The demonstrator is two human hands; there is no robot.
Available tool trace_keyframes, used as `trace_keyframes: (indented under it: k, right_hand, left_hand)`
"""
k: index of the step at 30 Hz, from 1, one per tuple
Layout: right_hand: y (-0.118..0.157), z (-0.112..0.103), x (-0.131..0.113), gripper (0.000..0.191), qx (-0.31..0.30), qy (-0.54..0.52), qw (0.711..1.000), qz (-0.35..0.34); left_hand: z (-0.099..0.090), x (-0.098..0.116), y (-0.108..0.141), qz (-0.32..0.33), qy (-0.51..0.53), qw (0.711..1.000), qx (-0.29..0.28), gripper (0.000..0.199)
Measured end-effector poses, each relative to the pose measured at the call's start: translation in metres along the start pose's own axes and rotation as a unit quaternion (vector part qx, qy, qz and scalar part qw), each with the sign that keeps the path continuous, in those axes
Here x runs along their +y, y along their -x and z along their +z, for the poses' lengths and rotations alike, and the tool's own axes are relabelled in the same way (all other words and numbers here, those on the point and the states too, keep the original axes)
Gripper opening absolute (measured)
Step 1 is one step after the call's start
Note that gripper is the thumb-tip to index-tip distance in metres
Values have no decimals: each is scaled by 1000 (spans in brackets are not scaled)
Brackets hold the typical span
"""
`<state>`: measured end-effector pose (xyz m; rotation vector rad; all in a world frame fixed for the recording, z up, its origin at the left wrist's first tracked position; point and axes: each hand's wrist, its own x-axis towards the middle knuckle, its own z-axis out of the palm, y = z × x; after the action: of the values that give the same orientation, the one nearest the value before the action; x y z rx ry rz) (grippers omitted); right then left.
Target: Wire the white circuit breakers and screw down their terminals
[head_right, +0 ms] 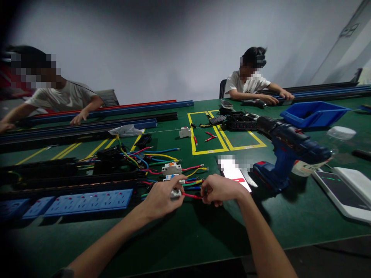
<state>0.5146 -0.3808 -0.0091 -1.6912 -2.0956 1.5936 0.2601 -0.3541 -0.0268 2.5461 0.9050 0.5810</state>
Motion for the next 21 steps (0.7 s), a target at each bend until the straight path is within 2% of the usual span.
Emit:
trace_keyframes:
  k: [8,13,21]
  right_hand:
    - [-1,-5,2,24,45,-45,998,-27]
    - [1,-7,1,27,59,-64,996,-36]
    - [-6,-4,5,22,66,-62,995,-43]
  left_hand:
    - [-3,-3,-1,-15,13,1000,-8,57]
    - [-3,-7,-1,-29,41,999,-11,53]
    - [-1,-5,-1,-16,16,1000,-15,54]
